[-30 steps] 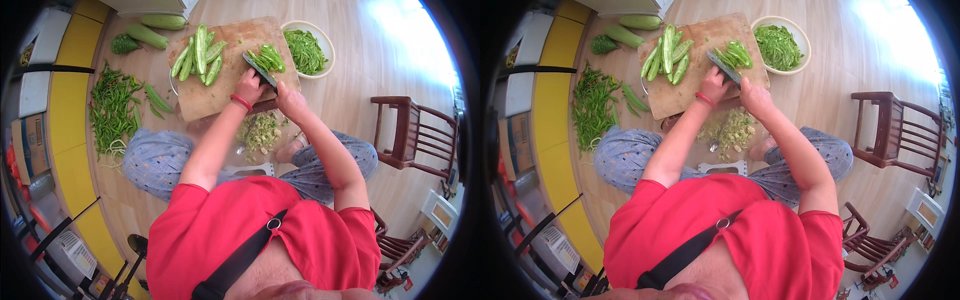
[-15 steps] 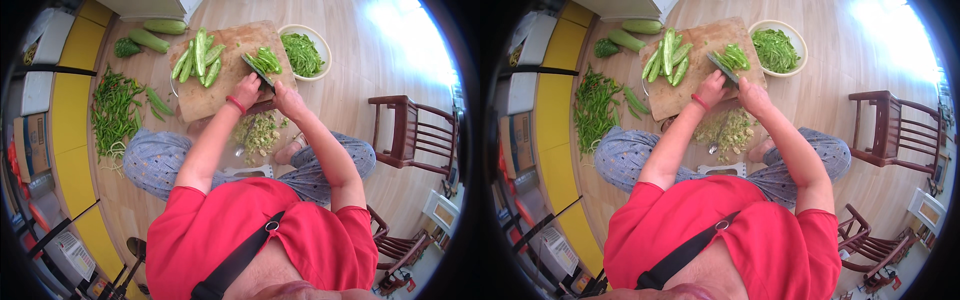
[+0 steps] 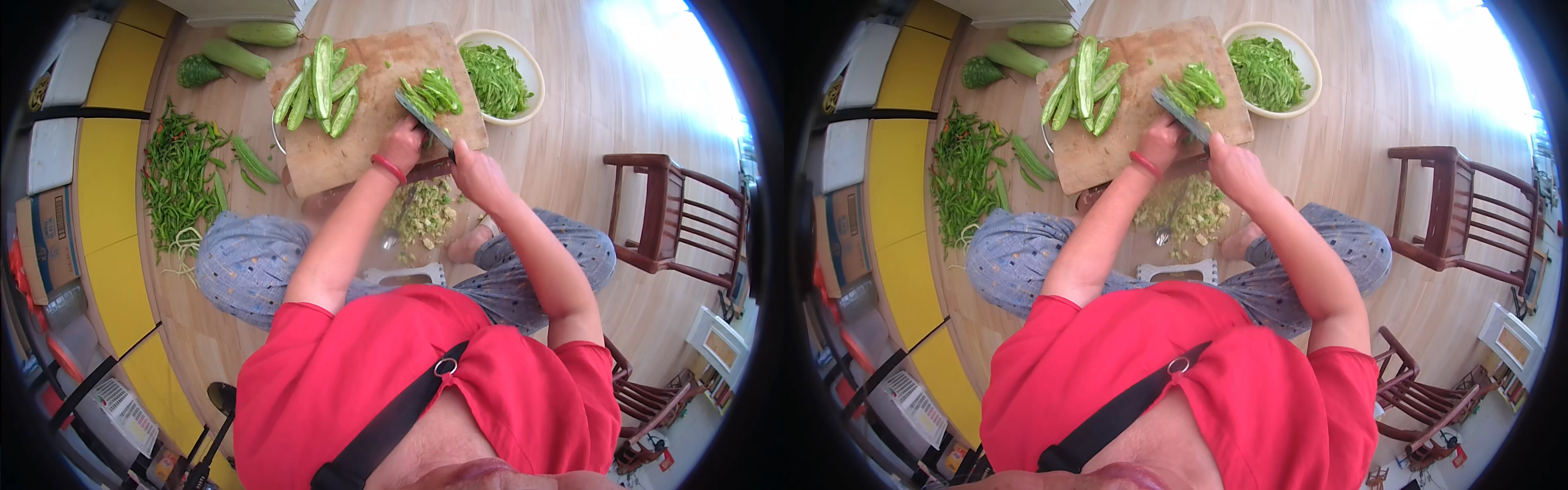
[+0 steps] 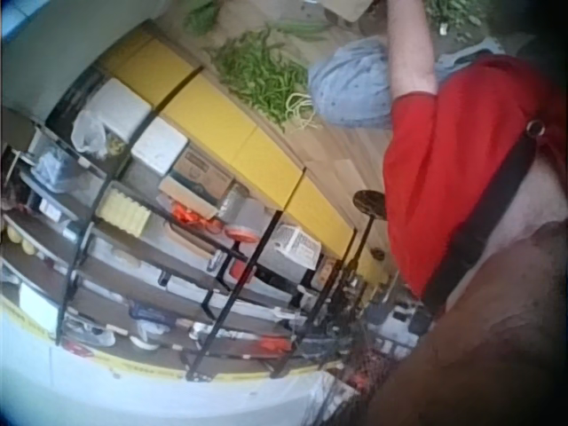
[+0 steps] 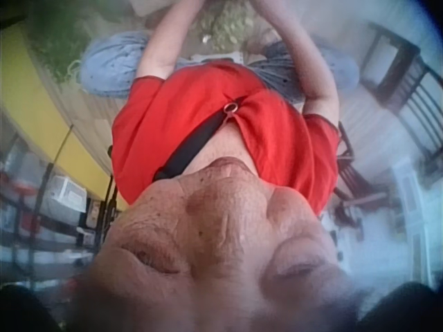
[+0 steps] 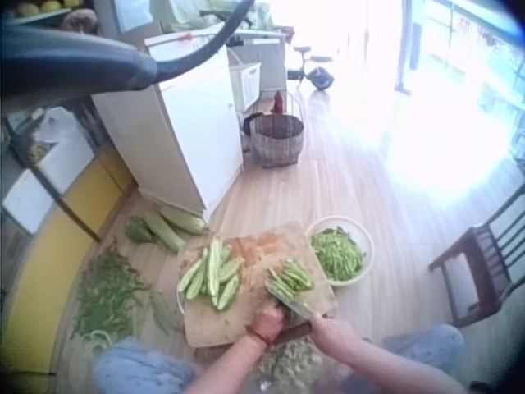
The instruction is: The person peels the skin off several bitter melons by hand, and then uses a cleaver to slice the bitter melons into small pieces on a wooden cutting board.
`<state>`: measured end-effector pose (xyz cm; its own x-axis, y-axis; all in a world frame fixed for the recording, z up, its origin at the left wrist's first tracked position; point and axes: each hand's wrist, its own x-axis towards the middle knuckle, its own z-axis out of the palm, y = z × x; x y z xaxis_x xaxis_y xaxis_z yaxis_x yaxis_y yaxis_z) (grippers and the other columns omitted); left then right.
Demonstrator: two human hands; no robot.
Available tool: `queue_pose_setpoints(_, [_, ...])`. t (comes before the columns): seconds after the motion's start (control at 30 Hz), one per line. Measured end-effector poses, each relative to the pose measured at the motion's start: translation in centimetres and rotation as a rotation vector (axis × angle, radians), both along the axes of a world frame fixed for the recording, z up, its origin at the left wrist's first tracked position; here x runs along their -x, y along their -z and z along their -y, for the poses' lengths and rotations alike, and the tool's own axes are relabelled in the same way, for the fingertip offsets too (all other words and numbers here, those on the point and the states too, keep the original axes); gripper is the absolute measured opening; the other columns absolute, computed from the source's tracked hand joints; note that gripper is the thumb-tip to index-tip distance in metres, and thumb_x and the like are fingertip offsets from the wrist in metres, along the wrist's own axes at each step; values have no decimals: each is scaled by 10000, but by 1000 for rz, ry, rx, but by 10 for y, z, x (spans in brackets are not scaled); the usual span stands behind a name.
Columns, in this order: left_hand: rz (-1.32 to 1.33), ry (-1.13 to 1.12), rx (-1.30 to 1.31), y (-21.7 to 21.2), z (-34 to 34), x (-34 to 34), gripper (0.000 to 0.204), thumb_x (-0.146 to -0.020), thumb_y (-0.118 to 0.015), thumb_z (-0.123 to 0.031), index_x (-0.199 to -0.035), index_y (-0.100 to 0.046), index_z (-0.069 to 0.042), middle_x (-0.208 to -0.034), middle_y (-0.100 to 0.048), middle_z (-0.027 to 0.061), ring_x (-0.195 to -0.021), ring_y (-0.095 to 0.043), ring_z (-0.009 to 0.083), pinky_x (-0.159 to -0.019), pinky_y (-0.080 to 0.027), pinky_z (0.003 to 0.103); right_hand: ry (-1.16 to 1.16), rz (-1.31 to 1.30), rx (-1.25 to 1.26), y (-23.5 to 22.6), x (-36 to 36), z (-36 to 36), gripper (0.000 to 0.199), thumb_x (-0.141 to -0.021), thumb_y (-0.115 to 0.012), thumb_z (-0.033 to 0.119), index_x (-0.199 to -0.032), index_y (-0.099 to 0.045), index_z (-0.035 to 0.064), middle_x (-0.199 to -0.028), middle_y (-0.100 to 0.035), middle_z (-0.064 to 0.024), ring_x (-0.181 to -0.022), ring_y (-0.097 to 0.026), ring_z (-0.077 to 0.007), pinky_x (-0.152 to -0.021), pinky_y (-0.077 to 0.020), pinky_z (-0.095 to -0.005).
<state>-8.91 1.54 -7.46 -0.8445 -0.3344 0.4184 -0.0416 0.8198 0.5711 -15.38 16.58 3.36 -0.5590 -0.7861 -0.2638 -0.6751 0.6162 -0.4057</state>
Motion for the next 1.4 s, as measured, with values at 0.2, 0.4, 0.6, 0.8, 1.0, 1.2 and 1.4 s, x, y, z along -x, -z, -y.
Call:
queue_pose_setpoints(0.2, [13,14,31,-7,-10,2,146,-690,-614,-78,-834,-638,-64,-898,-583,98,-772,-579,275,-666,-487,355,67,-60,-15,25,12,11,139,-777,-451,107,-870,-410,11,-686,-585,-218,-686,-569,-400,-627,-434,-492])
queue_pose_setpoints(0.4, [-42,9,-68,-4,-4,-3,131,-697,-611,-89,-823,-639,-67,-891,-584,94,-773,-579,266,-670,-492,348,19,-1,-22,-4,-6,-2,128,-783,-430,106,-867,-416,11,-698,-586,-230,-686,-573,-406,-627,-432,-496])
queue_pose_setpoints(0.6, [-34,-17,-10,10,-6,3,58,-705,-594,-95,-744,-614,-57,-881,-560,96,-812,-550,268,-674,-479,360,61,-31,-1,22,2,11,145,-789,-438,121,-876,-418,7,-695,-582,-239,-695,-572,-408,-633,-435,-490])
queue_pose_setpoints(0.8, [-35,-28,-75,5,-6,-3,71,-703,-585,-74,-763,-617,-54,-869,-569,100,-809,-549,277,-679,-477,366,22,1,-18,-6,-9,4,158,-790,-447,132,-885,-429,8,-698,-582,-239,-704,-573,-405,-642,-437,-487])
queue_pose_setpoints(1.0, [-78,-25,-18,-1,-5,-1,167,-684,-600,-50,-844,-644,-68,-884,-596,108,-790,-572,287,-680,-484,359,68,-33,-50,22,-2,14,190,-775,-514,140,-886,-428,11,-731,-589,-227,-741,-576,-391,-653,-439,-478])
queue_pose_setpoints(1.2, [-40,-39,-134,3,-6,-4,162,-681,-603,-55,-835,-648,-78,-903,-596,94,-795,-573,286,-677,-484,359,52,20,-51,-2,-7,5,201,-761,-523,132,-887,-426,9,-711,-581,-242,-725,-573,-404,-650,-439,-482])
queue_pose_setpoints(1.4, [-120,-36,-81,4,-5,-3,129,-686,-609,-68,-810,-641,-75,-869,-580,125,-779,-567,295,-663,-479,367,43,-20,-19,19,-6,9,200,-757,-520,128,-883,-427,5,-723,-581,-248,-740,-570,-407,-661,-437,-484])
